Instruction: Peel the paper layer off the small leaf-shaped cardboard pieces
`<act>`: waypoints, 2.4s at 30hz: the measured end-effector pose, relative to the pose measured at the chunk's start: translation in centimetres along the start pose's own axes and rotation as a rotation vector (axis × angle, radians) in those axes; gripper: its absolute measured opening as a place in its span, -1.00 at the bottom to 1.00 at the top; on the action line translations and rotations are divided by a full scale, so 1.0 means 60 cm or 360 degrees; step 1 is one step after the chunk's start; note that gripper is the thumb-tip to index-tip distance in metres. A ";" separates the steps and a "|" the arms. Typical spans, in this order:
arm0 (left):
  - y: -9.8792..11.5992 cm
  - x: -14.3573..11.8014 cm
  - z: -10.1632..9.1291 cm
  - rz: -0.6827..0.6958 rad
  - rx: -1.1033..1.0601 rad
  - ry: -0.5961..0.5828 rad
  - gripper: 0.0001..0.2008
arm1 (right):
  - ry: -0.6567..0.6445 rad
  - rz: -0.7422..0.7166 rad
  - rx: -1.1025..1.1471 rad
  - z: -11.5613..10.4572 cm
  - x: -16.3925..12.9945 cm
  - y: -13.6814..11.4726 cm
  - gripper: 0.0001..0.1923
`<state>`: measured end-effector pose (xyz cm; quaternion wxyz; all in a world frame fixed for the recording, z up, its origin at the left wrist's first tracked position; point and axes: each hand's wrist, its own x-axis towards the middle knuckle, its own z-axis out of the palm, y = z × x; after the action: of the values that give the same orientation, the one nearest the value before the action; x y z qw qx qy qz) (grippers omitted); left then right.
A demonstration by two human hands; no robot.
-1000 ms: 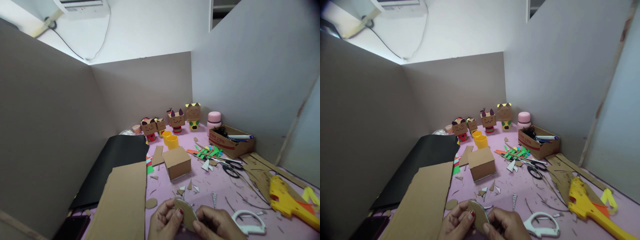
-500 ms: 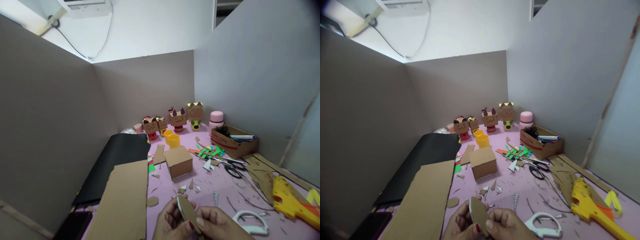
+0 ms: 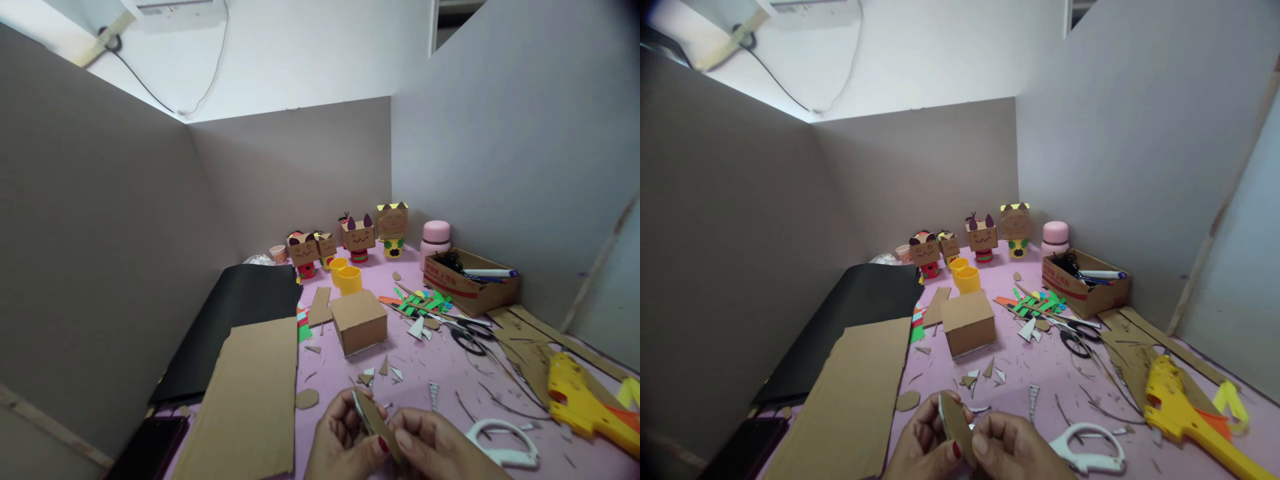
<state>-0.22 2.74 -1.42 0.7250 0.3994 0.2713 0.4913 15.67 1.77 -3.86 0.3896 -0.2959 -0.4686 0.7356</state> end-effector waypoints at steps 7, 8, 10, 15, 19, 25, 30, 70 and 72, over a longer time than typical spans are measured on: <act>-0.004 -0.005 0.004 0.0118 0.0180 0.0178 -0.57 | 0.0034 -0.0011 -0.0043 0.004 -0.004 -0.007 -0.50; -0.005 -0.006 0.005 0.0114 0.0180 0.0184 -0.58 | 0.0016 0.0029 0.0014 0.001 -0.001 -0.004 -0.50; -0.005 -0.006 0.006 0.0085 0.0141 0.0180 -0.57 | -0.0028 0.0122 0.0137 -0.003 0.003 0.002 -0.48; -0.003 0.000 0.004 -0.0072 -0.0189 0.0299 -0.58 | -0.0018 0.0164 0.0183 0.007 0.002 0.000 -0.45; 0.000 0.001 0.001 -0.0299 -0.0367 0.0355 -0.64 | 0.0156 -0.0050 -0.0193 0.019 -0.009 -0.014 -0.46; 0.003 -0.009 0.013 -0.0367 -0.0353 0.0115 -0.65 | 0.0233 -0.0205 -0.0592 0.020 -0.018 -0.026 -0.49; -0.003 -0.010 0.013 -0.0343 -0.0396 0.0057 -0.59 | 0.0267 -0.0182 -0.0574 0.020 -0.018 -0.024 -0.49; 0.004 -0.017 0.024 -0.0267 -0.0400 0.0102 -0.54 | 0.0168 -0.0110 -0.0220 0.021 -0.023 -0.025 -0.56; 0.004 -0.018 0.023 -0.0270 -0.0366 0.0100 -0.53 | 0.0189 -0.0150 -0.0234 0.021 -0.023 -0.025 -0.59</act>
<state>0.36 1.37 -0.48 0.7960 0.2739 0.2686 0.4682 15.83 0.41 -1.88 0.4280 -0.3444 -0.5109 0.6613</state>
